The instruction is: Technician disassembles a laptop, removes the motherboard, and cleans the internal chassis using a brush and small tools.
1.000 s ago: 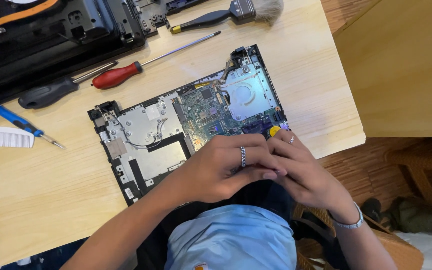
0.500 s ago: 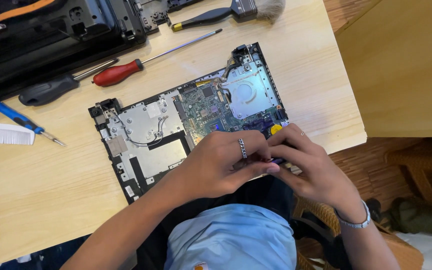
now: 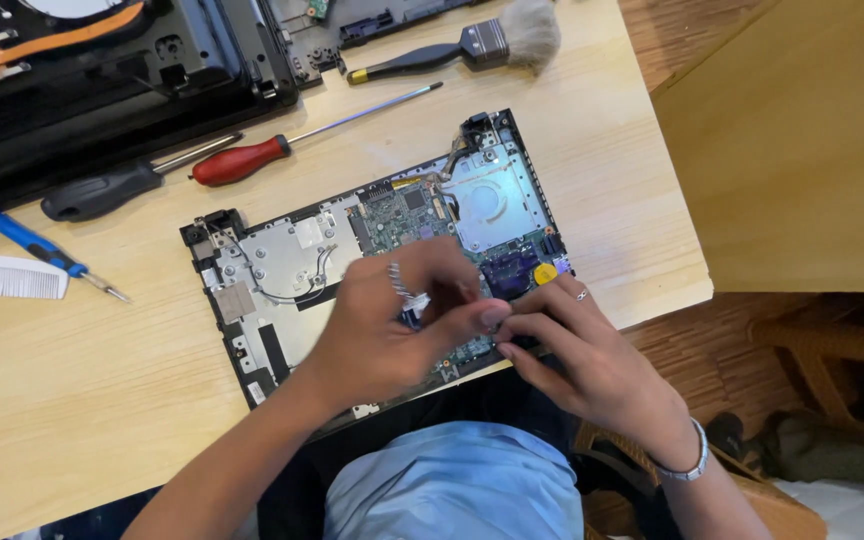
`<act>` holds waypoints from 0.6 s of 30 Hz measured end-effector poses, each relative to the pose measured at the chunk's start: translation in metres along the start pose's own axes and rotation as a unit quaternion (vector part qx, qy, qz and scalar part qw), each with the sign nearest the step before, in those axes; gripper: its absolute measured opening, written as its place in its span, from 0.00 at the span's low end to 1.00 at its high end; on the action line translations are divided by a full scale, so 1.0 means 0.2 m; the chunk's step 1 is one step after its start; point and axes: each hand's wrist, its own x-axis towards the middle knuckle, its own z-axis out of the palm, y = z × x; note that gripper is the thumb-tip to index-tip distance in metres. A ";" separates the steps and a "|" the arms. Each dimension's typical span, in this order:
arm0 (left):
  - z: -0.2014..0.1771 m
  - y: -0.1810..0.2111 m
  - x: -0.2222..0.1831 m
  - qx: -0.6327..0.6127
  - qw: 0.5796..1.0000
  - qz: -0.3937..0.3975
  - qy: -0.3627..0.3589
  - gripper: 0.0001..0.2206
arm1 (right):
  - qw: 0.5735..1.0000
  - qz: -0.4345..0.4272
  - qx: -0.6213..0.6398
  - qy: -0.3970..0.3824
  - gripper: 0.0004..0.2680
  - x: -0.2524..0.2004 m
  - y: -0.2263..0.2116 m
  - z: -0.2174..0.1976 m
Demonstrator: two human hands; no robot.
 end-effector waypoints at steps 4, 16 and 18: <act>-0.24 -0.10 -0.04 0.028 0.997 -0.068 -0.024 0.06 | 0.998 0.057 0.029 0.009 0.04 0.01 -0.02 -0.03; -0.39 -0.27 -0.11 -0.087 0.977 -0.190 -0.030 0.07 | 0.978 0.121 -0.143 0.087 0.06 0.77 0.51 -0.35; -0.40 -0.27 -0.11 -0.076 0.973 -0.217 -0.020 0.08 | 0.973 0.152 -0.170 0.047 0.03 0.97 0.62 -0.37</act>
